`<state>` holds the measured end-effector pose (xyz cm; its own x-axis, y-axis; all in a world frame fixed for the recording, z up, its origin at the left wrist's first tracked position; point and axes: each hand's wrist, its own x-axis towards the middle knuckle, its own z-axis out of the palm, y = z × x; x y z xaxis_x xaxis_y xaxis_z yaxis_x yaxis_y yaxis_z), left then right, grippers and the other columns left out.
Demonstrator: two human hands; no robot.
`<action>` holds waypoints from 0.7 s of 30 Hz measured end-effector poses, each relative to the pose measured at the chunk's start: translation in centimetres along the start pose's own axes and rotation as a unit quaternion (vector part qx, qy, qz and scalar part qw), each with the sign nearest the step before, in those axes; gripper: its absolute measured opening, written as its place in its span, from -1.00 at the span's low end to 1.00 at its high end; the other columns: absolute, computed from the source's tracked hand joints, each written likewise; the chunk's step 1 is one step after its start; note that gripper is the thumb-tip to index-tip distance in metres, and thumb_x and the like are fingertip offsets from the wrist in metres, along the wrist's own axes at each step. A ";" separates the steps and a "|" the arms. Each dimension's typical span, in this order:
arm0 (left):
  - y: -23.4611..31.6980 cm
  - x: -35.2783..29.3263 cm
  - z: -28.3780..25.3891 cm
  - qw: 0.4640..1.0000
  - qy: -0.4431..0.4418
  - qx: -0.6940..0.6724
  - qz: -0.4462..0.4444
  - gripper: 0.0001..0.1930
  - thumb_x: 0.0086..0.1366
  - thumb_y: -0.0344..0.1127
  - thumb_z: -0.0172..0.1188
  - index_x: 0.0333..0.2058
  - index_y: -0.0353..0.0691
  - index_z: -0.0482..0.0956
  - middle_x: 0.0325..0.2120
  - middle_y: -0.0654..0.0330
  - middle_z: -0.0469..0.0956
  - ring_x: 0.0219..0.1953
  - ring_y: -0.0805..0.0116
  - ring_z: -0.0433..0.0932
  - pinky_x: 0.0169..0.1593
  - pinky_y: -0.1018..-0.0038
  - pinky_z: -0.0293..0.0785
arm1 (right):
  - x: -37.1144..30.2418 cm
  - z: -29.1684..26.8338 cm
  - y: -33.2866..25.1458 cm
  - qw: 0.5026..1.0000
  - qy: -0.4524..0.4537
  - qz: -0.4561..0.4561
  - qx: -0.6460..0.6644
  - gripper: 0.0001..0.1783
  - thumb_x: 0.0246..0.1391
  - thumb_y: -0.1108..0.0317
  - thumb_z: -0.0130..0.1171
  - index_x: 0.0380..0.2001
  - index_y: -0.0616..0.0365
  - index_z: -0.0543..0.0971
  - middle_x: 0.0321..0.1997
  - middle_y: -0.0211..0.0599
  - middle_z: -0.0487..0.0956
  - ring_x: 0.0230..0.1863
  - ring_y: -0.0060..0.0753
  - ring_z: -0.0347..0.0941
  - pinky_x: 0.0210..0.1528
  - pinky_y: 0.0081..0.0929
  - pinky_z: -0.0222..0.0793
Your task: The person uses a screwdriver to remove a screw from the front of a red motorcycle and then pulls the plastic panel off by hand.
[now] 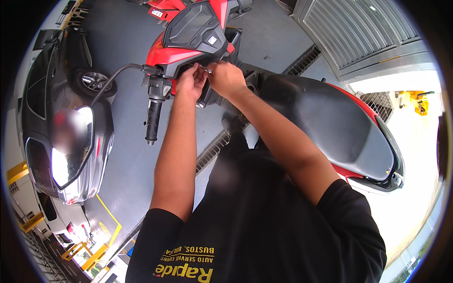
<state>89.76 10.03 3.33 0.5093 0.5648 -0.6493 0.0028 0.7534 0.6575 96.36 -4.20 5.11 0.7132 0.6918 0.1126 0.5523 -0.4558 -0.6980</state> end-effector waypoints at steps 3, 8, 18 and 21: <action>-0.1 0.3 0.0 1.000 0.014 -0.026 0.008 -0.94 0.39 -0.40 0.21 -0.24 -0.24 0.56 -0.32 0.21 0.59 -0.25 0.39 0.59 -0.07 0.44 0.60 | 0.5 -1.0 -0.5 0.879 -0.116 0.269 0.376 -0.64 0.21 0.10 0.22 -0.32 0.24 0.67 -0.39 -0.15 0.70 -0.35 -0.21 0.70 -0.26 -0.30 0.65; 0.0 1.2 -0.9 1.000 -0.013 -0.002 0.011 -0.89 0.39 -0.34 0.21 -0.21 -0.24 0.57 -0.31 0.24 0.59 -0.23 0.36 0.60 -0.06 0.39 0.58 | 0.7 -0.1 -1.2 0.782 -0.115 0.315 0.526 -0.59 0.23 0.07 0.24 -0.35 0.30 0.63 -0.43 -0.21 0.68 -0.45 -0.37 0.66 -0.36 -0.41 0.65; -0.3 0.0 0.3 1.000 0.010 0.008 0.012 -0.92 0.33 -0.40 0.29 -0.25 -0.21 0.58 -0.40 0.26 0.62 -0.34 0.39 0.61 -0.16 0.50 0.57 | 0.2 0.0 -0.6 0.998 0.041 -0.057 -0.005 -0.76 0.09 0.19 0.25 -0.31 0.12 0.69 -0.35 -0.10 0.71 -0.39 -0.04 0.67 -0.25 -0.27 0.62; -0.1 -0.3 0.3 0.998 0.036 0.050 0.013 -0.93 0.34 -0.41 0.28 -0.26 -0.23 0.58 -0.40 0.26 0.62 -0.33 0.39 0.62 -0.17 0.52 0.58 | 0.0 -0.9 -1.2 0.969 -0.029 0.134 0.206 -0.66 0.08 0.11 0.31 -0.38 0.24 0.67 -0.41 -0.13 0.71 -0.43 -0.18 0.69 -0.33 -0.35 0.62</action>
<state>89.85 9.68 3.63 0.4469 0.6086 -0.6557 0.0792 0.7032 0.7066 96.13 -4.18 6.56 0.7751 0.6154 -0.1431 0.1227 -0.3688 -0.9214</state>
